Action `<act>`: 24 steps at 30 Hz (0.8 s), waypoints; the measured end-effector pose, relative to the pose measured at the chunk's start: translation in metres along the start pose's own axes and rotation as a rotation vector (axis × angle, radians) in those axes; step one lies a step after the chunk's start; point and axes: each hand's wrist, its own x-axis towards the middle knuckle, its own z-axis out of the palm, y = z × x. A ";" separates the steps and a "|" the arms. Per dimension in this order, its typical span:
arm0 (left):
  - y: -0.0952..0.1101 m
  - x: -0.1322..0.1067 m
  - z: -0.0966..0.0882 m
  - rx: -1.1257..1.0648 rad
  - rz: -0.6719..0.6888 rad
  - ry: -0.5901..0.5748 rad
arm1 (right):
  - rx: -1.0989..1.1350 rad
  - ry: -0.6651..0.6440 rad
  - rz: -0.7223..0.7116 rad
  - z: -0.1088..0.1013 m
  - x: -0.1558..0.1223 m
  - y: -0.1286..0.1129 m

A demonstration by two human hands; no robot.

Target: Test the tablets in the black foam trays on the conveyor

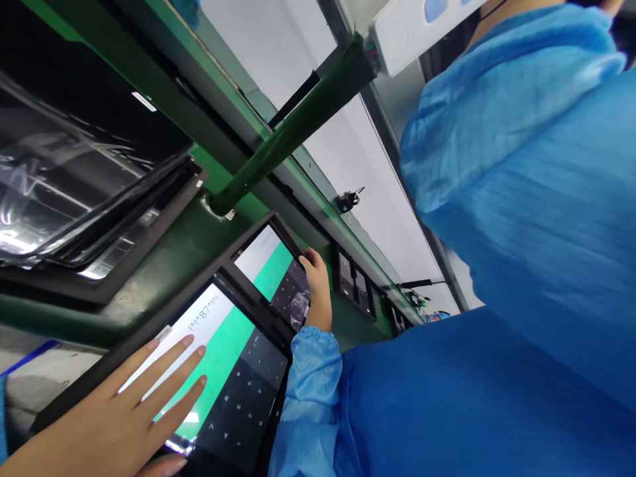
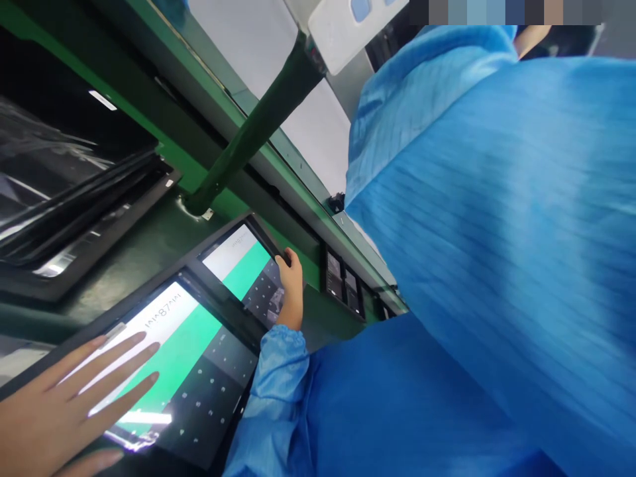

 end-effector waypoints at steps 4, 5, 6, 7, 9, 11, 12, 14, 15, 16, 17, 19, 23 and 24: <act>0.003 0.037 0.005 0.168 0.056 -0.013 | -0.019 0.019 0.045 0.002 -0.003 -0.004; 0.001 0.045 0.006 0.176 0.061 -0.032 | -0.020 0.017 0.050 0.002 -0.004 -0.006; -0.001 0.053 0.008 0.176 0.074 -0.040 | -0.022 0.015 0.055 0.002 -0.006 -0.008; -0.004 0.060 0.010 0.172 0.097 -0.044 | -0.023 0.014 0.058 0.002 -0.008 -0.009; -0.010 0.072 0.014 0.166 0.149 -0.036 | -0.031 0.017 0.067 0.003 -0.011 -0.012; -0.013 0.081 0.019 0.165 0.155 -0.032 | -0.046 0.025 0.074 0.003 -0.013 -0.013; -0.014 0.084 0.022 0.168 0.146 -0.048 | -0.056 0.029 0.075 0.004 -0.014 -0.013; -0.013 0.088 0.026 0.189 0.117 -0.097 | -0.077 0.031 0.072 0.004 -0.015 -0.012; -0.013 0.088 0.027 0.201 0.105 -0.118 | -0.087 0.029 0.070 0.004 -0.016 -0.012; -0.012 0.089 0.027 0.211 0.097 -0.124 | -0.096 0.026 0.068 0.003 -0.016 -0.011; -0.011 0.089 0.027 0.214 0.095 -0.112 | -0.104 0.021 0.067 0.003 -0.017 -0.010; -0.010 0.090 0.024 0.199 0.080 -0.078 | -0.114 0.013 0.062 0.001 -0.018 -0.009; -0.004 0.084 0.017 0.115 0.070 0.002 | -0.118 -0.004 0.023 -0.004 -0.021 -0.007; -0.002 0.081 0.015 0.106 0.065 0.006 | -0.118 -0.009 0.011 -0.005 -0.022 -0.006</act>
